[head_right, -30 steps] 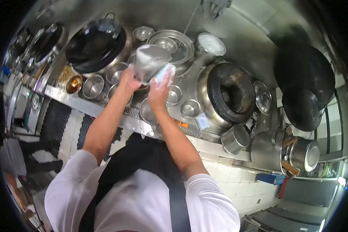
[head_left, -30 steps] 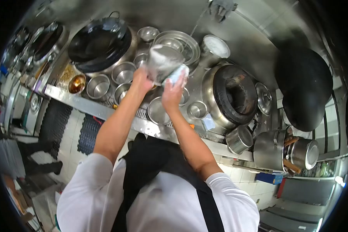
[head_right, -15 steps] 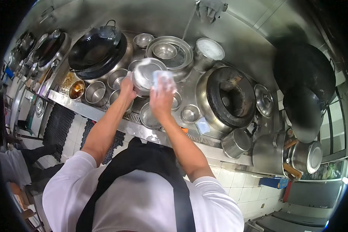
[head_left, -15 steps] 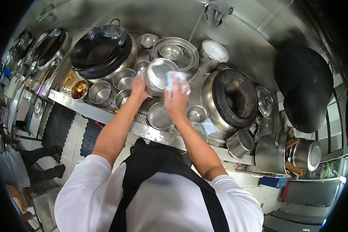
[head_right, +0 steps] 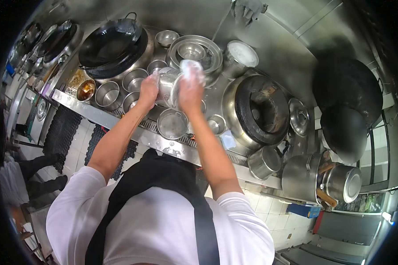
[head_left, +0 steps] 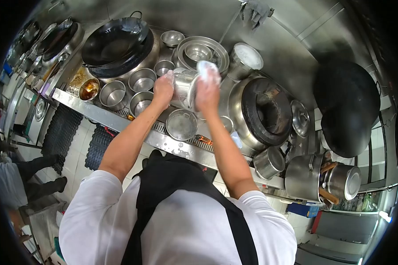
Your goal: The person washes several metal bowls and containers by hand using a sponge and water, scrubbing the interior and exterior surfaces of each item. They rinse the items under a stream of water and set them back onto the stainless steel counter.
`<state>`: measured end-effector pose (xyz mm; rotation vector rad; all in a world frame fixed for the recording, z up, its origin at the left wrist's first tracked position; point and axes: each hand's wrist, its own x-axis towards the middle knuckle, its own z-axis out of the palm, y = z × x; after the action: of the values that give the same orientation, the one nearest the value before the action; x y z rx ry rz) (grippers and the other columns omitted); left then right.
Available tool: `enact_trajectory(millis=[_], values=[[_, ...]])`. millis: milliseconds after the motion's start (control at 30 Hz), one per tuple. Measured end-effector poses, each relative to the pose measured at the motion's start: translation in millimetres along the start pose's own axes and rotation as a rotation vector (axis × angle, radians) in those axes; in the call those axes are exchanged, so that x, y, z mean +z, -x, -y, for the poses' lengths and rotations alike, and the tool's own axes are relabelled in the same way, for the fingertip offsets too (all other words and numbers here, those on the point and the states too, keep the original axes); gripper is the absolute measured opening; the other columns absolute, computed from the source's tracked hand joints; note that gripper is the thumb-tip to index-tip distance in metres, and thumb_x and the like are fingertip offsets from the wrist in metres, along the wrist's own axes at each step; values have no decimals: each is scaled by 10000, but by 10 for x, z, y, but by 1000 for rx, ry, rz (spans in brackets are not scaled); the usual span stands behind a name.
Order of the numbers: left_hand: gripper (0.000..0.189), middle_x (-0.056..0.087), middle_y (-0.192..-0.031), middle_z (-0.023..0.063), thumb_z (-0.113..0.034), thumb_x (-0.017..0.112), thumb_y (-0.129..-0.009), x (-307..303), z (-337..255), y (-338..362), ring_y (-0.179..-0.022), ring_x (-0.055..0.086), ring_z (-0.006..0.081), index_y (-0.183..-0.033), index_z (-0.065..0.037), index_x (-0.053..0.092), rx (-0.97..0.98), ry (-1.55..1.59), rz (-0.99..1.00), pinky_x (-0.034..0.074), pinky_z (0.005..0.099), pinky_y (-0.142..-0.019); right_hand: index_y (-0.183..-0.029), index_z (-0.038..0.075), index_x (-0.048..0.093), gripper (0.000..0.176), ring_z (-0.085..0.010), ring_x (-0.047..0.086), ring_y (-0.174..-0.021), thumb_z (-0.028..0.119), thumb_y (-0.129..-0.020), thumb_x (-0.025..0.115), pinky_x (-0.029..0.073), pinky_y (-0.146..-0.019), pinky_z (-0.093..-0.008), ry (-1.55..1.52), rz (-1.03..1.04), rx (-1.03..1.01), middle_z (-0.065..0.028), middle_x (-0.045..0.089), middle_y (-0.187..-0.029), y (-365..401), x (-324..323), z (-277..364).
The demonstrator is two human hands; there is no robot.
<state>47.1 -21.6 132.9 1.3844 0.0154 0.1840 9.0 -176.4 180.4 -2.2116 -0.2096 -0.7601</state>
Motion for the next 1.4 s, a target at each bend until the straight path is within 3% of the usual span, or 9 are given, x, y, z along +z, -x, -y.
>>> enact_trajectory(millis=[300,433,500,667,800,900,1033,1167,1400], values=[[436,601,-832,291,-388,462,-988,-64,-255,45,-783,579,464,-927,-1,653,300,-502,76,464,475,-713,-1205,61,647,365,-364,535,-1181,209,-878,581,400,-1022,-469,148,206,-374,-181,606,-1241,108,-79,281],[478,606,-653,178,-418,548,-967,-189,-345,48,-592,548,262,-781,11,645,260,-653,161,456,393,-621,-1120,45,673,322,-352,602,-1078,208,-861,573,462,-954,-405,-258,343,26,-188,648,-1147,-195,-138,-99],[471,586,-638,190,-409,569,-952,-204,-367,93,-576,537,293,-757,15,634,201,-582,121,444,407,-587,-1094,57,678,308,-354,614,-1047,219,-852,579,482,-921,-384,-404,344,229,-194,658,-1108,-185,-115,-185],[428,601,-710,247,-388,571,-946,-234,-193,131,-648,591,390,-821,12,657,151,-599,150,454,427,-617,-1181,42,657,345,-305,603,-1107,188,-873,601,435,-990,-365,31,396,-221,-140,652,-1193,32,-103,121],[326,692,-850,176,-282,528,-983,-406,157,-27,-805,665,270,-941,6,675,371,-484,52,504,395,-701,-1252,-15,596,384,-173,551,-1162,180,-924,559,415,-1013,-320,-978,430,457,-79,613,-1234,-46,-102,-581],[320,693,-975,119,-244,475,-1014,-202,-84,109,-870,660,244,-1101,19,635,-380,619,-154,515,377,-754,-1322,-12,529,434,-190,564,-1155,212,-950,536,417,-1014,-322,-1096,4,607,-95,601,-1258,365,186,-541],[368,668,-1065,118,-244,448,-1026,-115,334,64,-883,657,262,-1234,33,571,-298,436,-411,500,347,-827,-1410,-9,434,512,-302,417,-1326,194,-947,518,289,-1126,-415,-497,-327,296,-180,495,-1379,820,416,35],[362,687,-948,179,-235,446,-1023,-172,295,106,-897,627,248,-1103,67,629,56,-452,-218,471,357,-833,-1433,-6,405,576,-397,344,-1364,170,-902,542,223,-1151,-470,-51,-84,17,-239,430,-1428,832,162,106],[333,688,-1055,148,-214,440,-1028,-109,206,165,-947,640,231,-1138,43,621,-224,146,-64,494,350,-841,-1339,21,520,459,-346,540,-1170,217,-926,557,396,-1026,-459,-233,-76,261,-187,566,-1295,321,-7,-677]])
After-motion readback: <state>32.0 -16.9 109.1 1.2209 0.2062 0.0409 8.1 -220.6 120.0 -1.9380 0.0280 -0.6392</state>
